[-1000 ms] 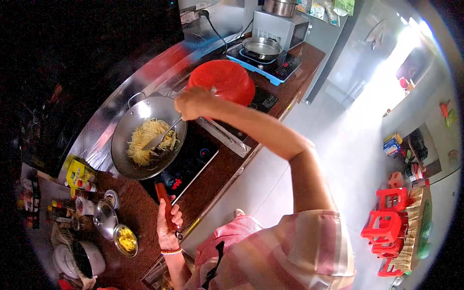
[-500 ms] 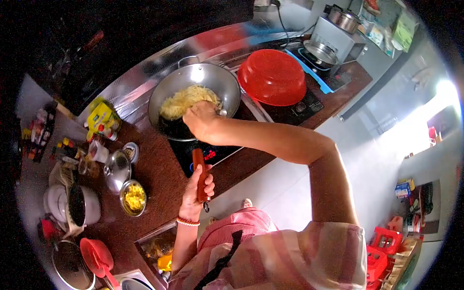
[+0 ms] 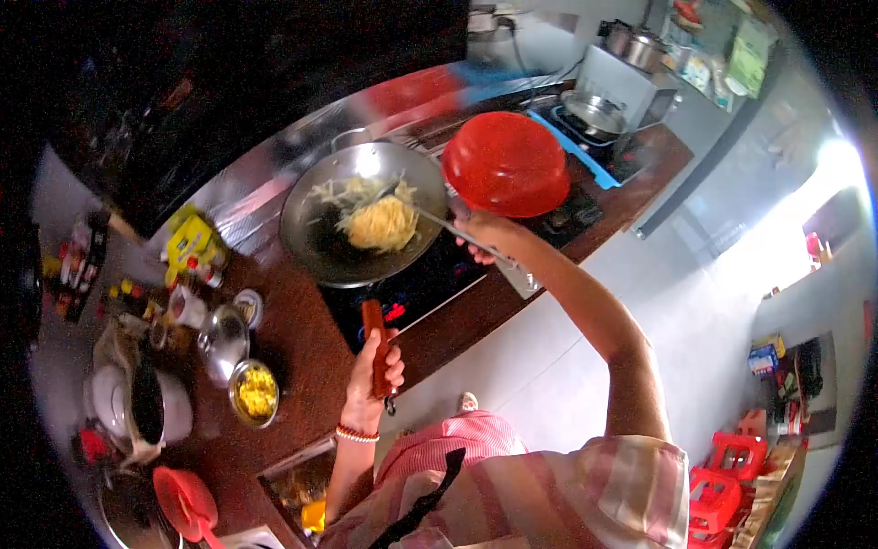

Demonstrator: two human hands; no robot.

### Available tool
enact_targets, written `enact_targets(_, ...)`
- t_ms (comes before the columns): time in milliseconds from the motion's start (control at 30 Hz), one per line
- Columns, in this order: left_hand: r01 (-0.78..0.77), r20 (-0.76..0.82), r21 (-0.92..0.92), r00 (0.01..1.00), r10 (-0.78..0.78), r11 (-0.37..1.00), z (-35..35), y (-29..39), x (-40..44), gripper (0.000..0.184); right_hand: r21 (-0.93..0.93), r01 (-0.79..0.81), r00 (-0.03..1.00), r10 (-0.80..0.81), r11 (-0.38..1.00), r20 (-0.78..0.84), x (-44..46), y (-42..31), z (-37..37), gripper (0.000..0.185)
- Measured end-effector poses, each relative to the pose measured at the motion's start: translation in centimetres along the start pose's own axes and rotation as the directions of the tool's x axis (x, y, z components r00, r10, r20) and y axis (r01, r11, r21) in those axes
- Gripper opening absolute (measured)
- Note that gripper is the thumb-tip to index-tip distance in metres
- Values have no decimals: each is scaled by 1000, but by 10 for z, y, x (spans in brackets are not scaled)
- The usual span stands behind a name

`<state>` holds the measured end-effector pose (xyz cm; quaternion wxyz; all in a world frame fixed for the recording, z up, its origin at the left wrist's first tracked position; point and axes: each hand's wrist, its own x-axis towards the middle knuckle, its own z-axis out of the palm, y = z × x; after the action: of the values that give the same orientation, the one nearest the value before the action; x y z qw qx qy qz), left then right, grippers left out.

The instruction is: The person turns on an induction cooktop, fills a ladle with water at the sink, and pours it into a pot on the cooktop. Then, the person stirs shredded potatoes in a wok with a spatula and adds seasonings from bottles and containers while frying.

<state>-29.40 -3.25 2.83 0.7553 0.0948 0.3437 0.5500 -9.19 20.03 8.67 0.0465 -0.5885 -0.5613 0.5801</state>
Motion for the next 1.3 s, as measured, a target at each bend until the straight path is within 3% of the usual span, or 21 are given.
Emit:
enact_targets(133, 21, 14, 36, 1000, -22, 999, -1, 0, 2, 34, -7, 244, 963, -241, 970, 119, -36, 23, -27, 47)
enact_targets(200, 24, 5, 22, 1000, -24, 999, -5, -1, 2, 33, -249, 341, 940, -330, 907, 86, -52, 14, -42, 38)
enact_targets(233, 4, 15, 9, 1000, -4, 1000, -4, -2, 0, 34, -475, 320, 925, -379, 819, -30, -76, -5, -42, 34)
enact_targets(267, 12, -18, 31, 1000, -11, 999, -4, -1, 1, 36, -662, 306, 904, -426, 684, -22, -75, -11, -50, 25)
enact_targets(333, -7, -50, 57, 999, 10, 998, 5, 1, -3, 38, -856, 377, 786, -611, 354, 93, -69, -29, -63, 19)
enact_targets(367, -16, -50, 45, 999, 18, 999, 4, 0, -2, 39, -893, 328, 826, -553, 309, 112, -67, -42, -65, 17)
enact_targets(433, -14, -38, 28, 999, 15, 1000, 4, -1, -2, 39, -948, 246, 894, -425, 201, 142, -89, -86, -57, 14)
enact_targets(500, -14, -30, 19, 999, 14, 1000, 2, -1, -1, 39, -988, 152, 928, -344, -4, 144, -143, -144, -32, 13)
enact_targets(600, -4, -19, 19, 1000, 4, 1000, -2, -2, 1, 39, -957, 120, 886, -407, -264, 224, -99, -177, -8, 10)
enact_targets(667, 3, -17, 15, 1000, -3, 1000, -3, -2, 1, 39, -938, 141, 926, -294, -316, 239, -100, -187, 18, 9)
enact_targets(733, -14, -21, 25, 1000, 14, 1000, -1, -2, 0, 37, -878, 124, 879, -358, -463, 314, -95, -184, 35, 8)
enact_targets(800, 11, -10, 22, 1000, -11, 1000, -1, 0, 0, 36, -755, 15, 688, -542, -656, 484, -56, -144, 31, 9)
enact_targets(867, 33, 22, -20, 999, -33, 999, -5, -1, 3, 35, -765, -331, 303, -830, -553, 469, 4, -115, 15, 9)
enact_targets(900, 16, 30, -17, 999, -15, 1000, -3, 0, 0, 35, -872, -178, 514, -799, -456, 312, 21, -116, 5, 8)
enact_targets(933, -3, 40, -13, 999, 4, 1000, 0, 0, -2, 34, -930, -44, 586, -763, -366, 272, -3, -131, 4, 10)
enact_targets(967, 8, 19, -22, 1000, -8, 1000, 0, 0, -2, 35, -930, -41, 597, -755, -366, 270, -14, -133, 2, 11)
enact_targets(1000, 21, 5, -29, 1000, -21, 999, 0, 1, -1, 35, -932, 83, 545, -767, -354, 340, -23, -129, -5, 11)
enact_targets(1033, 18, 5, -33, 1000, -18, 999, -1, 0, 0, 37, -937, 73, 436, -834, -342, 338, -36, -123, -3, 11)
enact_targets(1100, 14, -2, -22, 1000, -14, 1000, -1, 1, 1, 39, -945, 15, 396, -865, -328, 307, -44, -117, -6, 12)
enact_targets(1200, 13, -19, -12, 1000, -13, 1000, -1, 2, 0, 41, -950, 58, 516, -805, -308, 293, -64, -120, -19, 12)
enact_targets(1300, 15, -15, -18, 1000, -15, 1000, -2, 2, 1, 40, -956, -56, 679, -713, -288, 175, -52, -124, -35, 13)
